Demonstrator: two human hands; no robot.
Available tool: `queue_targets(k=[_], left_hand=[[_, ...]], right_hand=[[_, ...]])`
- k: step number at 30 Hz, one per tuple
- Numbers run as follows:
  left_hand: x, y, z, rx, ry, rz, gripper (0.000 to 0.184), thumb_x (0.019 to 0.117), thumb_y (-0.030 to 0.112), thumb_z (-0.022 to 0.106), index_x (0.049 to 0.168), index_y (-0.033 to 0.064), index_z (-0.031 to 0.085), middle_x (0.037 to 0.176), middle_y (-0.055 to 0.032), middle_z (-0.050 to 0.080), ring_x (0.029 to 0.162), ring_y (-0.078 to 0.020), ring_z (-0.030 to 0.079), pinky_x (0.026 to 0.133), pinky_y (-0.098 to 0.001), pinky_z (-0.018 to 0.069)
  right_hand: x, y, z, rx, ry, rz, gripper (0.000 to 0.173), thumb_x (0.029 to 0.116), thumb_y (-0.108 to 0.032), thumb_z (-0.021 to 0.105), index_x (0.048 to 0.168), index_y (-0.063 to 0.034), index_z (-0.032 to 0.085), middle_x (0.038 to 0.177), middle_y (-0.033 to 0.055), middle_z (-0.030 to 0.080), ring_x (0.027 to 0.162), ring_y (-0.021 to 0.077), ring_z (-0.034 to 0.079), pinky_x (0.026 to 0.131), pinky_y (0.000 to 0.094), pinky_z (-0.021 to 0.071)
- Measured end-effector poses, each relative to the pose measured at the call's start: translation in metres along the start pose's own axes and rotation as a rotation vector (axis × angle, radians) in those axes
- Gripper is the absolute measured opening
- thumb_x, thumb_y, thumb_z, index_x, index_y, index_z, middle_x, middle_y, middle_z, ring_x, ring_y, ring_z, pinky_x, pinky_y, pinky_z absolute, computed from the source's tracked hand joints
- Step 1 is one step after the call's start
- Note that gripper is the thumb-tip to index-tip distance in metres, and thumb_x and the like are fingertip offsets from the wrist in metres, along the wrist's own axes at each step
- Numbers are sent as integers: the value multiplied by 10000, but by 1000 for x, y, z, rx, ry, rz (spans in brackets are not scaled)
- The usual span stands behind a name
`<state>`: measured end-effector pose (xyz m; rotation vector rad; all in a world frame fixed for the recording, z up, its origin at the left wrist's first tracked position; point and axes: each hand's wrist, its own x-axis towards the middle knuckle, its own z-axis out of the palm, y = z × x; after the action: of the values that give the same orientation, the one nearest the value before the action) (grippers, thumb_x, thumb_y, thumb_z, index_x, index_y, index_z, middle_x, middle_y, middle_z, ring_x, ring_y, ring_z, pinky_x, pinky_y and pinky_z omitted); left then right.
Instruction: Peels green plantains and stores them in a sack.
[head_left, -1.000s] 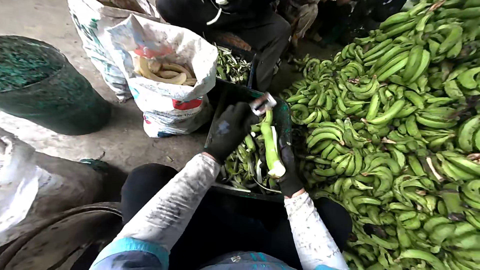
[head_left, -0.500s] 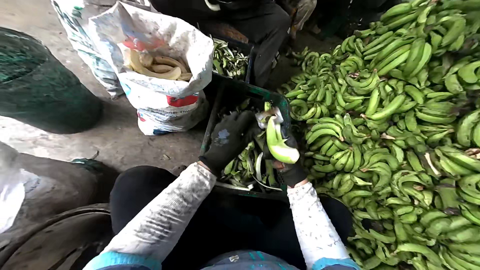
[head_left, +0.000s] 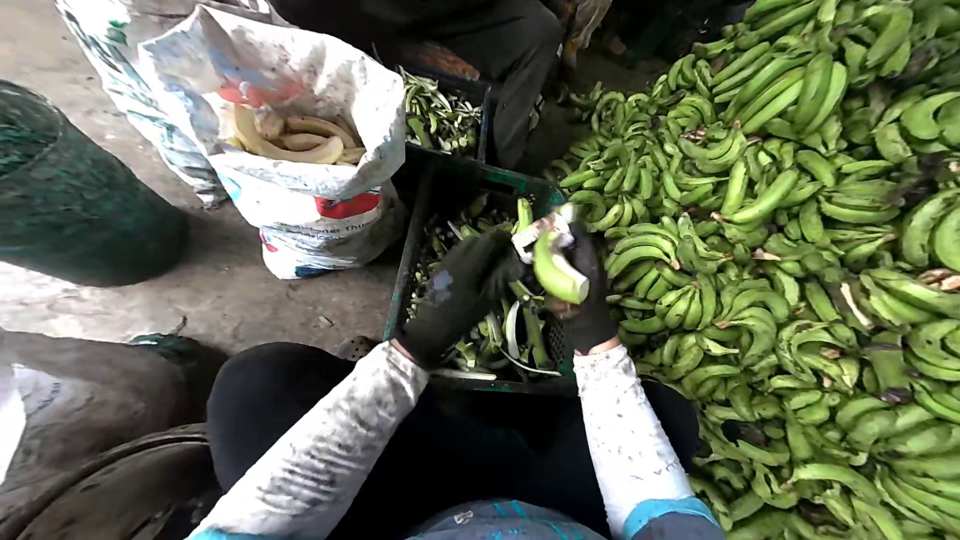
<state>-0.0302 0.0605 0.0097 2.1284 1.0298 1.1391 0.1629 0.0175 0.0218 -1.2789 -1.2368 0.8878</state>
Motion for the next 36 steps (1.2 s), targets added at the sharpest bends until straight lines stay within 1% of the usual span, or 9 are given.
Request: queue_targets(k=[2,5,8,14,18,21,24,29,36], left_hand=[[9,-18,-7,-30,14,-48,437,1050,382,539,1320,45,612,1164,-151,664,1064,-263,654,935,-478,536],[16,-33,-13,-51,52,-135,405,1055,383,520,1272,62,635,1101,-126,673,1010,-223,659,907,-452,544],[15,-29,-14,-21,32,-114,433,1064,396,476,1308,66,614,1147,-136,664,1051,-245,653,917,-477,538],[0,-3,11,130,32,77,509,1028,433,522,1389,82,590,1126,-155,662,1027,-317,649,878,-507,541],[-6,5,13,238,112,139,519,989,470,593,1337,87,633,1055,-170,652,966,-351,641,826,-511,530],[-6,0,12,239,127,124,477,985,410,620,1343,95,632,1069,-167,655,978,-349,639,849,-518,520],[3,-16,5,144,59,80,484,1029,413,558,1369,72,610,1120,-167,669,1003,-323,657,873,-513,542],[20,-40,-12,-109,-18,-12,545,1042,513,496,1324,69,638,1168,-105,684,1065,-175,656,958,-404,534],[2,-23,1,133,-74,148,505,1018,477,511,1353,119,635,1095,-111,683,1018,-285,651,886,-502,540]], right_hand=[[-2,-2,-3,151,-191,203,244,1072,-315,470,1243,-210,608,870,-52,643,645,4,586,530,173,504],[-1,1,-8,202,-282,270,372,1059,-332,479,1416,-259,551,1084,-52,680,849,6,646,692,185,558],[2,5,-6,241,-137,285,304,1039,-423,518,1287,-270,605,955,-53,679,735,21,636,589,192,540],[31,-1,11,730,96,90,272,1044,-412,478,1207,-225,587,1031,-13,675,918,114,675,771,346,599],[20,-6,14,708,249,73,347,1067,-483,416,1325,-289,544,1174,-52,648,1078,88,637,885,343,571],[32,-1,14,773,220,60,315,1073,-447,405,1243,-228,555,1081,-21,651,1001,102,653,847,358,583],[27,-1,4,546,18,165,290,1059,-413,443,1192,-205,595,987,-16,664,857,94,660,717,314,589],[6,-6,-19,63,-479,281,364,1057,-385,466,1365,-228,579,1006,-22,670,800,43,631,670,229,544],[13,14,-29,457,-209,329,337,1060,-486,435,1150,-234,641,886,-34,676,710,61,644,583,238,555]])
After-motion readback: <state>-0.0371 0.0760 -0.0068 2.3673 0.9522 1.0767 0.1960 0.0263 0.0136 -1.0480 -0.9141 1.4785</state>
